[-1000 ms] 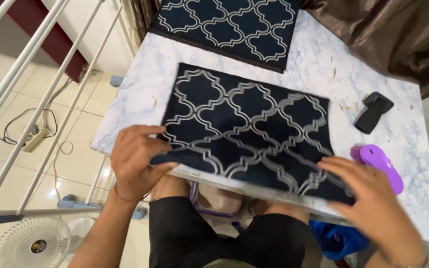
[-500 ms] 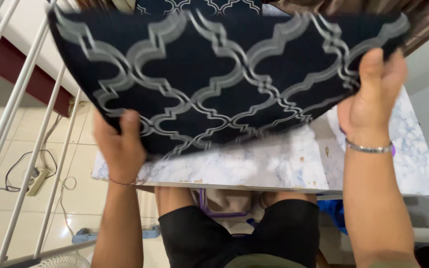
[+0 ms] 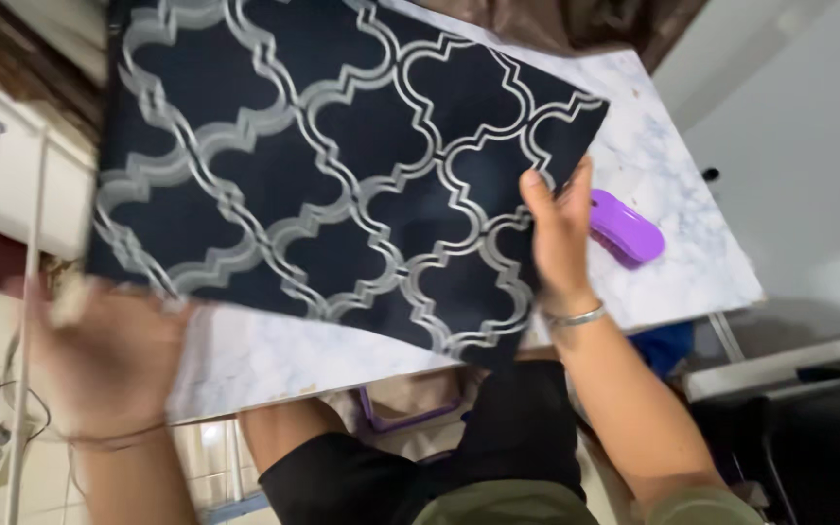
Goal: The person uses a lint roller to remove debris from several black and white patterned place mats on a marble-topped surface, occasionally turning the mats over or adjusting their position.
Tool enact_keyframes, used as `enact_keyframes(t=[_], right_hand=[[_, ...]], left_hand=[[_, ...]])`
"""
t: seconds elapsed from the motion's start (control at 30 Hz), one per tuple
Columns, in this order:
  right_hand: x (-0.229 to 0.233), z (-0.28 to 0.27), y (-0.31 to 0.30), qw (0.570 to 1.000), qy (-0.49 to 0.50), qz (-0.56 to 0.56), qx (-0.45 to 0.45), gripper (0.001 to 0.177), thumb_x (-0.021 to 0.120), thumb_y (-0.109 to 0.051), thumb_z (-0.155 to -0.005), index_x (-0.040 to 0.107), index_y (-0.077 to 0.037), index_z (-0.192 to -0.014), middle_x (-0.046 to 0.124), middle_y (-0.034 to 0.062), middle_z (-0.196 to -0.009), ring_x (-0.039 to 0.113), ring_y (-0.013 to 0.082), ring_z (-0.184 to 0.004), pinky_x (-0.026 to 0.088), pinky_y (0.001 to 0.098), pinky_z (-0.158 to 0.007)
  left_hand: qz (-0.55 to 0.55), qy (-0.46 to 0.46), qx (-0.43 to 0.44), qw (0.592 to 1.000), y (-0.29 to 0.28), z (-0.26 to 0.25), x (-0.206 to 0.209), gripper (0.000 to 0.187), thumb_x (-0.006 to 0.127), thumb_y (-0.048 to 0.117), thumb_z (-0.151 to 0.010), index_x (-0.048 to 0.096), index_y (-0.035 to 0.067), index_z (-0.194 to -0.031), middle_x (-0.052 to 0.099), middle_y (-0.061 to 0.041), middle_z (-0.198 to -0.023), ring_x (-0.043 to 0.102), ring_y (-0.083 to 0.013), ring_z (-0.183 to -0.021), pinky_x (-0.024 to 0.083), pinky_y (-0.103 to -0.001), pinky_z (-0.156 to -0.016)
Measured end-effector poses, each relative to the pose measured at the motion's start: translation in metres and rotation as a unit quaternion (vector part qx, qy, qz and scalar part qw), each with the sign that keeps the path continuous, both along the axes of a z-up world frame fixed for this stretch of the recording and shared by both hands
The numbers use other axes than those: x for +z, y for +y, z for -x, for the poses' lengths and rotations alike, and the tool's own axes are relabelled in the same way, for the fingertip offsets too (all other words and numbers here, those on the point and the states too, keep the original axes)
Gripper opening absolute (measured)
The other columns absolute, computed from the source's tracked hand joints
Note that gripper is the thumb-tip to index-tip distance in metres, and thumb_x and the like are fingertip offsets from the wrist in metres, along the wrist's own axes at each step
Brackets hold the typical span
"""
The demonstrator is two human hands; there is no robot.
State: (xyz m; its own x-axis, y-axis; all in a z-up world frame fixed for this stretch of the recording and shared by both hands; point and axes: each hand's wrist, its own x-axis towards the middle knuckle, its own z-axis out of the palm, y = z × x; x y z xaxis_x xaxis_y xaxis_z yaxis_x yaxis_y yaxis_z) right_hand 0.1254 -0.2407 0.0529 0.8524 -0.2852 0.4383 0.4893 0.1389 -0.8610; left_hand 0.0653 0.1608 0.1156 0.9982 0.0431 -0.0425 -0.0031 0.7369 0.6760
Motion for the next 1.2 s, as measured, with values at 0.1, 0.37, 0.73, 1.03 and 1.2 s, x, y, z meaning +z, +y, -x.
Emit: enact_keyframes(t=[0.1, 0.37, 0.73, 1.03, 1.2], right_hand=[[-0.006, 0.023, 0.02, 0.998, 0.038, -0.012, -0.043, 0.071, 0.065, -0.016, -0.102, 0.024, -0.001, -0.158, 0.044, 0.0087, -0.155, 0.045, 0.0184, -0.139, 0.035, 0.0337, -0.121], [-0.011, 0.066, 0.004, 0.984, 0.151, 0.002, 0.091, 0.071, 0.066, -0.021, -0.102, 0.024, -0.01, -0.158, 0.047, 0.0097, -0.149, 0.053, 0.0205, -0.127, 0.051, 0.0381, -0.095], [0.059, 0.026, -0.094, 0.75, 0.025, 0.626, -0.212, 0.05, 0.075, -0.034, -0.091, 0.063, -0.007, -0.131, 0.061, 0.019, -0.121, 0.064, 0.0403, -0.099, 0.055, 0.0514, -0.082], [0.017, -0.046, -0.142, 0.653, 0.178, 0.72, -0.152, 0.028, 0.066, -0.02, -0.092, 0.069, -0.012, -0.119, 0.051, 0.0166, -0.153, 0.066, 0.0439, -0.103, 0.056, 0.0523, -0.089], [0.005, -0.059, -0.182, 0.726, 0.128, 0.652, -0.176, 0.037, 0.073, -0.023, -0.091, 0.067, -0.01, -0.125, 0.057, 0.0198, -0.136, 0.061, 0.0469, -0.105, 0.051, 0.0528, -0.093]], left_hand=[[0.075, 0.036, -0.023, 0.996, -0.076, -0.019, -0.047, 0.06, 0.051, 0.046, -0.11, 0.046, 0.005, -0.153, 0.06, -0.01, -0.145, 0.06, -0.0275, -0.128, 0.046, -0.047, -0.111], [-0.354, -0.099, 0.144, 0.919, -0.128, -0.042, -0.04, 0.064, 0.065, -0.008, -0.089, 0.039, 0.003, -0.147, 0.056, -0.011, -0.139, 0.055, -0.021, -0.124, 0.044, -0.034, -0.108], [-0.334, -0.148, -0.061, 0.929, -0.101, -0.131, -0.019, 0.084, 0.062, -0.016, -0.086, 0.03, 0.006, -0.161, 0.056, -0.012, -0.147, 0.059, -0.0244, -0.132, 0.053, -0.036, -0.109], [-0.573, -0.211, -0.017, 0.792, -0.169, -0.224, -0.096, 0.106, 0.073, -0.007, -0.078, 0.008, -0.002, -0.163, 0.027, -0.024, -0.168, 0.028, -0.034, -0.156, 0.024, -0.034, -0.126], [-0.627, -0.109, 0.004, 0.771, -0.236, -0.252, -0.11, 0.103, 0.07, -0.003, -0.081, 0.006, -0.003, -0.161, 0.034, -0.029, -0.157, 0.038, -0.0406, -0.147, 0.032, -0.037, -0.122]])
